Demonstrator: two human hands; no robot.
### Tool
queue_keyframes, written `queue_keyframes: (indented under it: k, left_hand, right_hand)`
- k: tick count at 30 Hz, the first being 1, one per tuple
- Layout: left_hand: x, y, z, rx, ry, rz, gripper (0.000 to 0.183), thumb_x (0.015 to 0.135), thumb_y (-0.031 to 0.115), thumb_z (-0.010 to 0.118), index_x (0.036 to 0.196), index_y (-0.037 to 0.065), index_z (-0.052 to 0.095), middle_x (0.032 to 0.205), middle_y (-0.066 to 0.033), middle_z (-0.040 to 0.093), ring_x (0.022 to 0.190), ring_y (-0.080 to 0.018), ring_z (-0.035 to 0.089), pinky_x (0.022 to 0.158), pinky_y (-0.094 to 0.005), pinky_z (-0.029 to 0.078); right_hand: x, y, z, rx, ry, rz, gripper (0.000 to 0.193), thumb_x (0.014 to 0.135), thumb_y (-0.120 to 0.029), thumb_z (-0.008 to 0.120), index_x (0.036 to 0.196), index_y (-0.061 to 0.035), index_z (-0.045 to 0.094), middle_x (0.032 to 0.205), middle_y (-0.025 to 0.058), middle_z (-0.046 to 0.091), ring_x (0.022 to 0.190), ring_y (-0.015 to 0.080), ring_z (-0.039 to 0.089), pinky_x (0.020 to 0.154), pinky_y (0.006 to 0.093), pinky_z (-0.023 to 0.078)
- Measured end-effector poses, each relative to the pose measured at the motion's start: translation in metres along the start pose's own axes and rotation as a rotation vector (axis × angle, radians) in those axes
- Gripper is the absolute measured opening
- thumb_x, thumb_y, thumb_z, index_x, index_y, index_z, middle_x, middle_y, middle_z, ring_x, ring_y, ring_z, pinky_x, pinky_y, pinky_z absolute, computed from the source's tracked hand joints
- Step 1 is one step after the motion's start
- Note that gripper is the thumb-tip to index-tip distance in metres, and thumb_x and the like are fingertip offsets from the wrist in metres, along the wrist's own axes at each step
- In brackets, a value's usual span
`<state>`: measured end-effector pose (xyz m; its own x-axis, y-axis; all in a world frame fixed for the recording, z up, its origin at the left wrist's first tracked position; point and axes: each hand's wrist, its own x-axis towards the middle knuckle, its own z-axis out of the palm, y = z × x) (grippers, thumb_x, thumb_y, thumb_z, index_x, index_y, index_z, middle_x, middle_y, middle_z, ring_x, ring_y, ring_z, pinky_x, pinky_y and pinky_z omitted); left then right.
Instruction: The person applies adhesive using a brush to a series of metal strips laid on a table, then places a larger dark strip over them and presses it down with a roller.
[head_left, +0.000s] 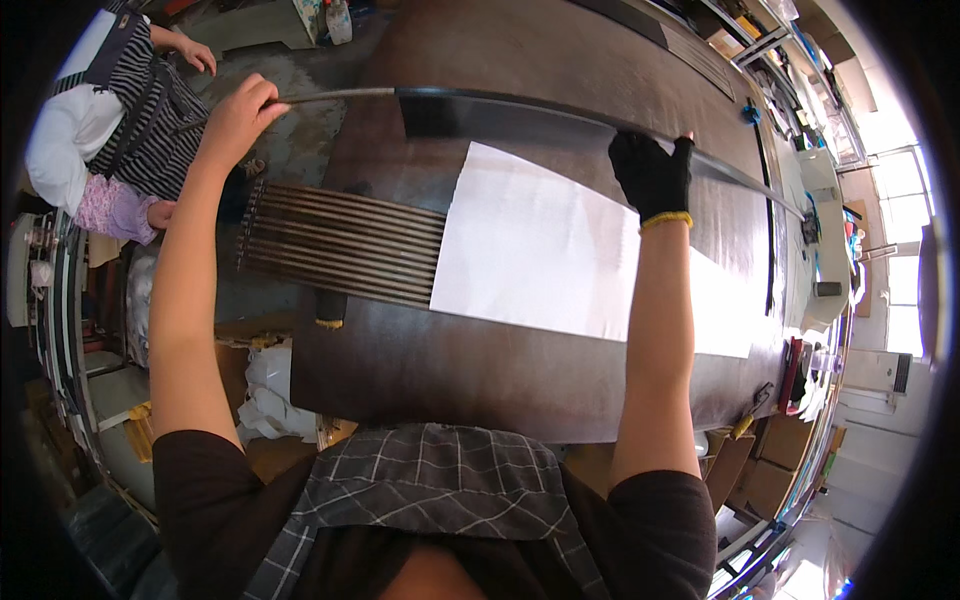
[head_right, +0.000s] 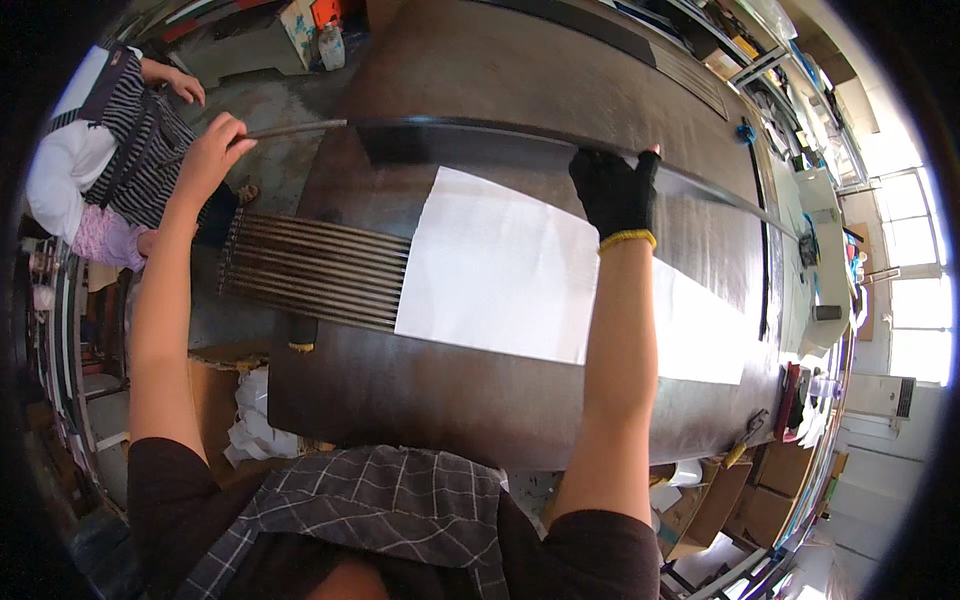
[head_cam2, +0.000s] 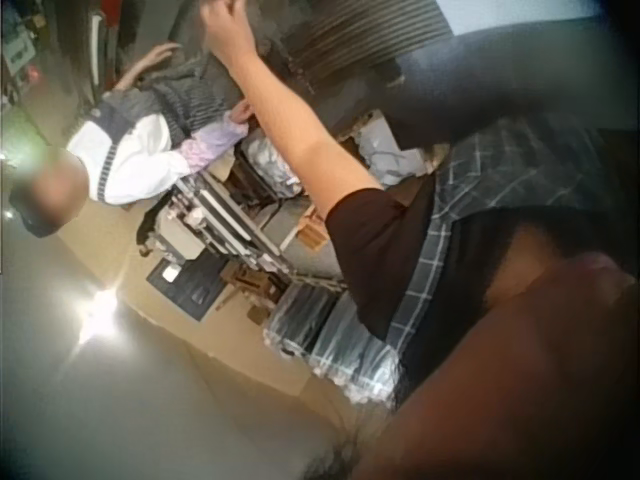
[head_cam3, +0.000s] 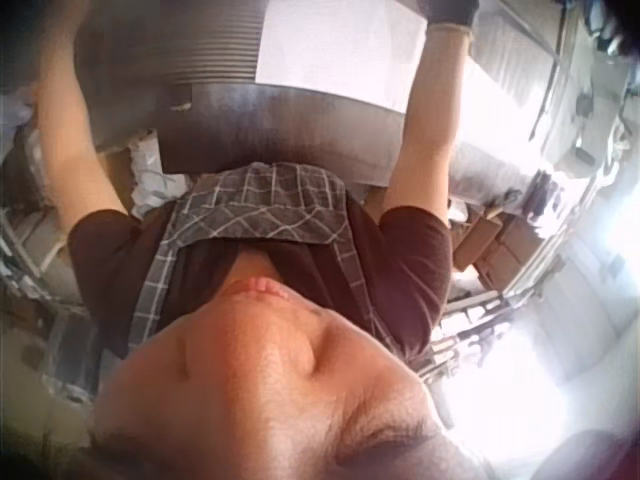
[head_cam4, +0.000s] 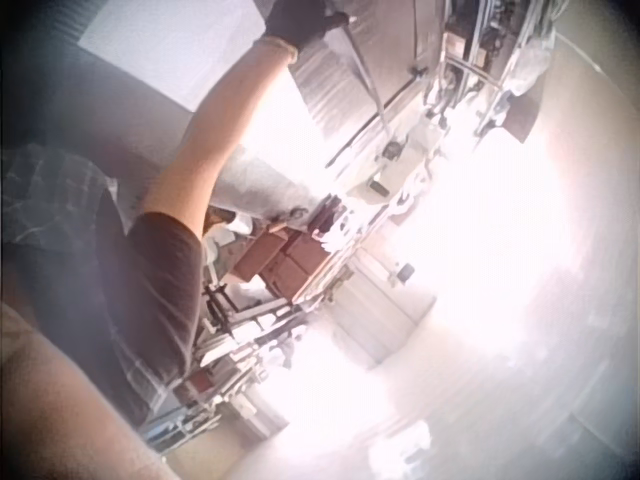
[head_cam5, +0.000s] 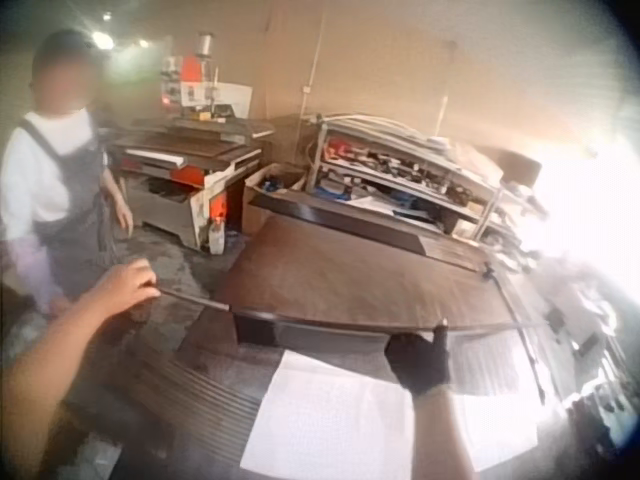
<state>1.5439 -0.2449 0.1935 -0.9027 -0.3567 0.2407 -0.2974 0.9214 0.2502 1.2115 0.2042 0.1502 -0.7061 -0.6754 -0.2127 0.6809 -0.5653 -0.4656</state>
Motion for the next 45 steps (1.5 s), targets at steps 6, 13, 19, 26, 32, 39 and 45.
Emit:
queue_keyframes:
  k: [6,13,19,26,32,39,45]
  left_hand:
    - [0.04,-0.039,0.053,0.081,-0.106,-0.131,0.022,0.091,0.022,0.063,0.089,0.003,0.052,0.091,-0.0099,0.05,0.076,-0.0289,0.055,0.067,-0.0385,0.042]
    - [0.04,-0.079,0.091,0.105,-0.073,-0.102,0.025,0.088,0.022,0.065,0.103,0.003,0.057,0.104,-0.0123,0.054,0.095,-0.0333,0.058,0.081,-0.0419,0.044]
    - [-0.067,-0.06,0.093,0.019,0.374,-0.156,0.033,0.089,0.024,0.066,0.115,0.005,0.063,0.111,-0.0144,0.063,0.099,-0.0333,0.06,0.085,-0.0386,0.048]
    - [-0.303,-0.091,0.183,-1.019,0.69,-1.335,0.033,0.093,0.04,0.063,0.101,0.008,0.06,0.086,-0.002,0.061,0.081,-0.0143,0.058,0.071,-0.0251,0.046]
    - [-0.259,-0.019,0.176,-1.291,0.36,-1.193,0.034,0.094,0.044,0.059,0.09,0.01,0.054,0.078,-0.0002,0.057,0.071,-0.0111,0.056,0.06,-0.0247,0.044]
    - [-0.251,-0.021,0.137,-1.323,0.526,-1.063,0.031,0.094,0.038,0.062,0.086,0.009,0.055,0.069,-0.0018,0.054,0.063,-0.0117,0.052,0.056,-0.0251,0.042]
    - [-0.261,0.044,0.044,-1.419,0.634,-0.827,0.028,0.092,0.036,0.066,0.085,0.01,0.056,0.07,-0.0003,0.055,0.064,-0.0108,0.051,0.06,-0.0259,0.041]
  right_hand:
    - [0.103,0.043,-0.034,-0.184,0.112,0.043,0.071,0.093,-0.064,0.039,0.117,0.0011,0.055,0.126,0.0152,0.057,0.117,0.0307,0.049,0.107,0.0449,0.033]
    - [0.137,0.093,-0.115,0.624,0.114,0.244,0.05,0.099,-0.05,0.039,0.121,-0.0096,0.057,0.115,0.0101,0.062,0.107,0.027,0.054,0.103,0.0473,0.034]
    - [0.008,0.107,-0.074,-1.543,0.326,-0.498,0.047,0.091,-0.04,0.064,0.117,-0.0011,0.061,0.104,0.0148,0.067,0.093,0.0263,0.063,0.084,0.0338,0.049]
    - [-0.207,0.117,-0.179,-2.47,0.392,-0.6,0.085,0.077,-0.024,0.073,0.145,-0.0011,0.028,0.148,0.0254,0.032,0.138,0.044,0.027,0.113,0.0539,0.02]
    - [-0.188,0.28,-0.077,-2.133,-0.067,-0.585,0.094,0.073,-0.046,0.074,0.142,0.0008,0.03,0.149,0.026,0.027,0.141,0.0421,0.021,0.114,0.0599,0.011]
    - [-0.235,0.288,-0.012,-1.805,-0.194,-0.729,0.061,0.081,-0.043,0.069,0.121,-0.0004,0.053,0.125,0.0194,0.055,0.118,0.0362,0.051,0.099,0.0482,0.04]
    - [-0.264,0.212,-0.121,-0.114,0.198,-0.201,0.064,0.095,-0.063,0.038,0.123,-0.0073,0.053,0.106,0.0068,0.065,0.082,0.0228,0.06,0.067,0.0373,0.046]
